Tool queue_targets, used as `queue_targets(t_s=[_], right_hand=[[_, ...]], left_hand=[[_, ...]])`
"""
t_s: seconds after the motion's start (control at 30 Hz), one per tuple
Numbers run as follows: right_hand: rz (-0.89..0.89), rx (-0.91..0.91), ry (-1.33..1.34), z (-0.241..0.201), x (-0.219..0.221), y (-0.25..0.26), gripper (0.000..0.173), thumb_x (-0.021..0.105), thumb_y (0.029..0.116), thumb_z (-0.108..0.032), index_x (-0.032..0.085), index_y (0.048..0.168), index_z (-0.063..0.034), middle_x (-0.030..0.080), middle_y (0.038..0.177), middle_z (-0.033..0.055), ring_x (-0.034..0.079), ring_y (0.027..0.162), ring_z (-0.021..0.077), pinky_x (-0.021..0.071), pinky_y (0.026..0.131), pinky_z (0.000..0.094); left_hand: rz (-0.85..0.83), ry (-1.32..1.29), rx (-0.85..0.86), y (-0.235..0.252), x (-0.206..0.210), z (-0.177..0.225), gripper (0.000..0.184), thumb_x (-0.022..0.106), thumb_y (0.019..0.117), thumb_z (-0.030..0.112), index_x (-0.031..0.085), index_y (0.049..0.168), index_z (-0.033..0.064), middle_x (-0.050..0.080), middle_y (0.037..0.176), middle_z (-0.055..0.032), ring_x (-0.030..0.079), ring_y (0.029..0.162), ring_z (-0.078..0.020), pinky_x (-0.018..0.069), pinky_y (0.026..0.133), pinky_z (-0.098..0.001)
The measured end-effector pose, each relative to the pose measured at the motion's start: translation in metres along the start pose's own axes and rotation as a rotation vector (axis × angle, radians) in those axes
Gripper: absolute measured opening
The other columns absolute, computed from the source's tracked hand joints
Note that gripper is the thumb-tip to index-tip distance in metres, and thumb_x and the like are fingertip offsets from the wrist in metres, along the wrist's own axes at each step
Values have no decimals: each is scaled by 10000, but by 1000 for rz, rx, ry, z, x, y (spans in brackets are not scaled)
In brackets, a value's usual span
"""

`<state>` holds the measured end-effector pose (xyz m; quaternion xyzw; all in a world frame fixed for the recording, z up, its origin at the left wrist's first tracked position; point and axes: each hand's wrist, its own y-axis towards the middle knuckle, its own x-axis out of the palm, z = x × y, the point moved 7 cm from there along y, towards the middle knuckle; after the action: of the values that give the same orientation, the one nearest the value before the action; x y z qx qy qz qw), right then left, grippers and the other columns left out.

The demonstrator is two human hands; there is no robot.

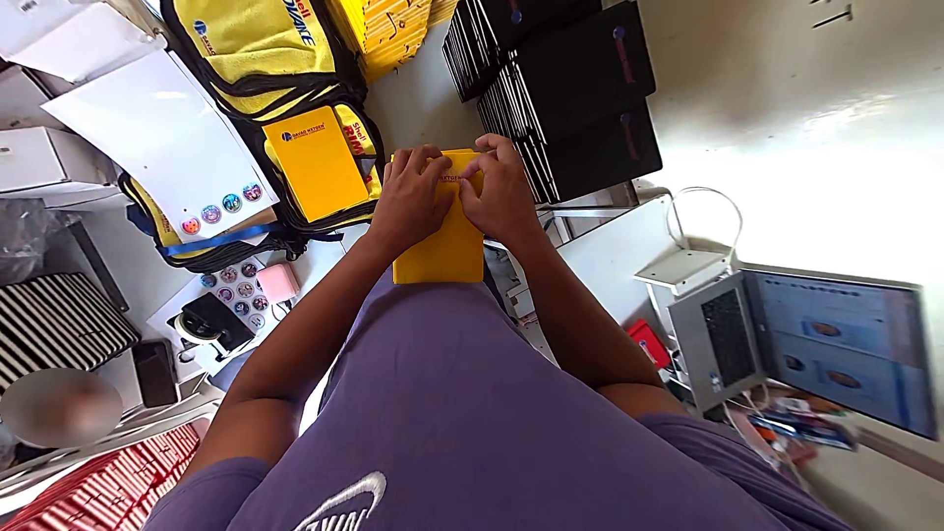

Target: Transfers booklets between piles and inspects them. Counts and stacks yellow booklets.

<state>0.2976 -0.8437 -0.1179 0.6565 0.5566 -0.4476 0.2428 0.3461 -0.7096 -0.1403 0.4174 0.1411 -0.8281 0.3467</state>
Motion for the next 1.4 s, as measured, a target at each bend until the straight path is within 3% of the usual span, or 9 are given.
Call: queue_targets(t_s=[0.3,0.43,0.57,0.67,0.93,1.1,1.27,1.33,1.4], right_hand=[[30,-47,16,0,-6,-8,252,665,957,-208,695,1167,-73,498,1500,142,636,1189,268,586,924,435],[46,-52,32,1,-5,-11,227,678,949,-200,709,1141,-83,501,1499,132,665,1112,245,600,875,411],[17,-32,26,1,-5,-9,198,667,959,-200,715,1111,-82,489,1511,117,650,1153,237,595,902,400],[-2,-14,25,1,-5,-7,182,673,953,-197,722,1093,-93,468,1533,99,669,1063,220,600,854,408],[90,-168,-12,0,-3,-9,220,609,1030,-281,732,1118,-121,485,1528,111,657,1141,224,590,902,381],[177,-346,-74,-9,-7,-8,260,550,1065,-293,748,1138,-141,532,1513,99,492,1392,319,422,1147,467],[307,-380,98,-2,-19,-2,220,597,1041,-234,770,1045,-98,642,1361,93,640,1181,213,543,999,368],[360,-279,280,16,-24,-1,188,626,1016,-187,758,1046,-58,672,1284,105,678,1105,163,599,890,312],[397,-70,417,48,-20,3,221,584,1031,-195,723,1094,-34,710,1144,92,704,918,126,615,755,305]], left_hand=[[-6,-24,22,5,-3,-4,342,666,971,326,682,1287,196,593,1349,-44,521,1243,-294,465,1001,-482],[29,-49,34,-1,-1,-4,330,647,984,344,678,1272,187,592,1360,-41,505,1276,-291,444,1021,-478],[43,-51,29,-3,0,-4,324,637,989,355,678,1263,187,590,1366,-40,498,1289,-287,433,1040,-468],[30,-29,31,1,0,-1,321,653,977,373,685,1248,204,589,1348,-39,506,1258,-292,438,1006,-477],[62,7,106,10,-4,3,234,605,1026,331,747,1132,178,671,1220,-32,580,1154,-263,467,963,-443],[175,-23,183,6,-17,3,217,587,1045,258,779,1083,164,730,1121,-24,636,1059,-233,460,948,-440],[194,-141,49,-2,-32,-11,285,617,1026,268,723,1259,143,688,1286,-57,597,1224,-265,464,1021,-478],[196,-188,-102,-11,-34,-27,401,668,985,296,657,1339,108,629,1371,-116,564,1280,-310,473,1061,-496],[153,-238,-246,-21,-24,-48,647,731,923,408,535,1448,85,534,1453,-167,546,1284,-323,490,1049,-488]])
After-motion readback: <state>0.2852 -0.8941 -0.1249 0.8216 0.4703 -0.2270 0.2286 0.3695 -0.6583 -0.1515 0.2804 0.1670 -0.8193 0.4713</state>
